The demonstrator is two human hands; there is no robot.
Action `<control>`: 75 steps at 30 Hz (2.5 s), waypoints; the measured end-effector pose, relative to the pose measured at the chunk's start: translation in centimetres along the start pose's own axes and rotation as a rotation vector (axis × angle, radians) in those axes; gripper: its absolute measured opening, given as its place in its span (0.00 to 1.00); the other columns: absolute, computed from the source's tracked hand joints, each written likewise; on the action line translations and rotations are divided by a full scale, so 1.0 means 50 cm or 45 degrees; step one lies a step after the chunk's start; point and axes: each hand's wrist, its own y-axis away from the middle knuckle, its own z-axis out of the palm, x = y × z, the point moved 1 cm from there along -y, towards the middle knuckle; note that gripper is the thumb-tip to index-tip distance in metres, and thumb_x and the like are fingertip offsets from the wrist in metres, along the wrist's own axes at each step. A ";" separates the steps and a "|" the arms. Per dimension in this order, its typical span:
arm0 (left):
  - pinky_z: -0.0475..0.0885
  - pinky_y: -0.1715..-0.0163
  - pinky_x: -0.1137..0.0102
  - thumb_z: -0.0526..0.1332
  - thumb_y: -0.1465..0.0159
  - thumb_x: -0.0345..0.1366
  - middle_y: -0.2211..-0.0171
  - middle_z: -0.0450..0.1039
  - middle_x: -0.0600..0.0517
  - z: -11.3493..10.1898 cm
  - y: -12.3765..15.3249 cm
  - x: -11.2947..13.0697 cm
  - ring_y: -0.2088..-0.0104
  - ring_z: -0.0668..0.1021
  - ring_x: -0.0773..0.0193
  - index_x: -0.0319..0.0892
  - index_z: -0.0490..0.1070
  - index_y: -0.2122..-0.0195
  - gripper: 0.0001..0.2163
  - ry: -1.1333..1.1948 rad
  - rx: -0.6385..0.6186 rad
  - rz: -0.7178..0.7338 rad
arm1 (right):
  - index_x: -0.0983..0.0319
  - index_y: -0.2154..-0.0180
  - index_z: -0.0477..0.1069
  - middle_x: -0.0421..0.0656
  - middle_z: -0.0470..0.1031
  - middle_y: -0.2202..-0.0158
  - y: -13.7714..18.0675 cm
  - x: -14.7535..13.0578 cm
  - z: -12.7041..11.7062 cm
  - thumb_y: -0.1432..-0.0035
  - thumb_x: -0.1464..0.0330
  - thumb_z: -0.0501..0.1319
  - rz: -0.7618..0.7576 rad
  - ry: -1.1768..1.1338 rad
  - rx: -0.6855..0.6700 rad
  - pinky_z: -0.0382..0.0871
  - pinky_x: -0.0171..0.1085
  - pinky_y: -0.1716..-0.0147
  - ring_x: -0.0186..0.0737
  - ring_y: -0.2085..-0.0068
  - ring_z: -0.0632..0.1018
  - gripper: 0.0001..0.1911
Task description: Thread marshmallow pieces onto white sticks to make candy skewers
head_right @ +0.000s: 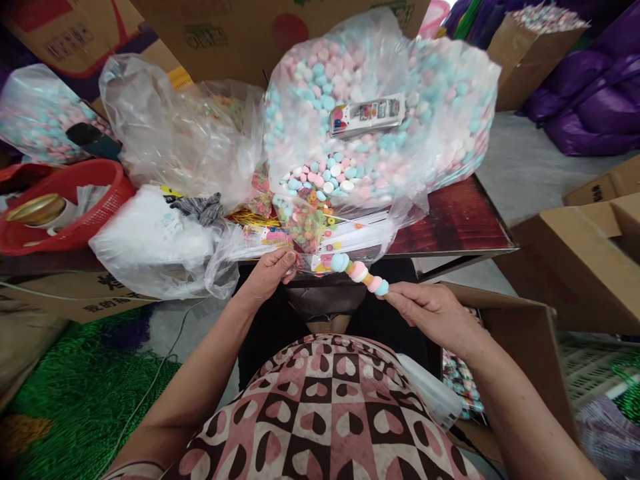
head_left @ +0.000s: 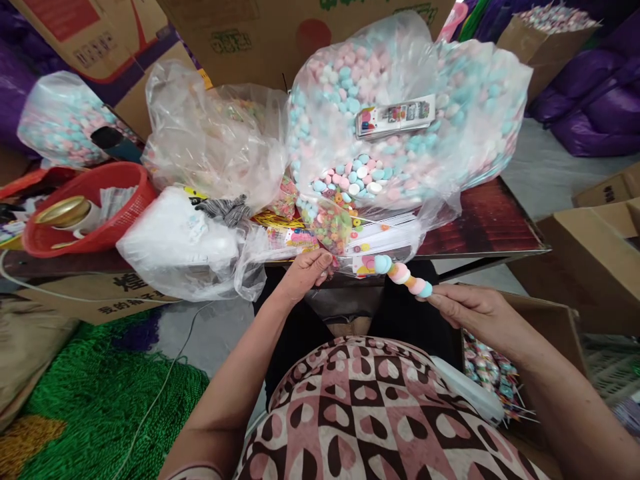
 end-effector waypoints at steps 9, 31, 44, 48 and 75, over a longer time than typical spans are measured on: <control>0.55 0.79 0.73 0.56 0.37 0.54 0.82 0.58 0.58 -0.007 0.005 0.009 0.81 0.60 0.72 0.41 0.67 0.74 0.20 -0.323 -0.055 0.002 | 0.60 0.70 0.77 0.38 0.69 0.80 -0.005 0.009 -0.002 0.38 0.52 0.56 -0.125 0.272 -0.017 0.61 0.33 0.76 0.34 0.77 0.68 0.21; 0.57 0.80 0.74 0.58 0.37 0.51 0.79 0.63 0.57 -0.010 0.011 0.059 0.81 0.62 0.73 0.40 0.71 0.69 0.17 -0.322 0.080 0.094 | 0.59 0.64 0.78 0.39 0.72 0.77 -0.010 0.003 0.024 0.44 0.56 0.65 0.124 -0.726 0.281 0.50 0.32 0.82 0.28 0.80 0.61 0.13; 0.57 0.78 0.75 0.57 0.35 0.49 0.80 0.61 0.58 0.025 0.020 0.037 0.79 0.62 0.73 0.39 0.73 0.68 0.17 -0.393 -0.023 0.111 | 0.63 0.62 0.78 0.35 0.64 0.78 -0.104 -0.070 0.118 0.56 0.61 0.72 0.241 -1.158 0.217 0.37 0.32 0.83 0.23 0.81 0.50 0.19; 0.58 0.77 0.75 0.56 0.35 0.50 0.80 0.60 0.58 0.024 0.020 0.030 0.79 0.61 0.73 0.40 0.72 0.69 0.18 -0.435 0.028 0.116 | 0.62 0.62 0.78 0.36 0.64 0.77 -0.096 -0.064 0.106 0.53 0.62 0.70 0.269 -1.239 0.157 0.35 0.31 0.83 0.22 0.82 0.50 0.16; 0.60 0.74 0.76 0.53 0.35 0.47 0.79 0.64 0.57 0.086 0.028 0.031 0.76 0.64 0.71 0.40 0.67 0.75 0.18 -0.634 -0.129 0.130 | 0.63 0.73 0.76 0.36 0.64 0.81 -0.104 -0.052 0.160 0.58 0.63 0.69 0.210 -1.000 0.277 0.51 0.30 0.80 0.28 0.78 0.60 0.11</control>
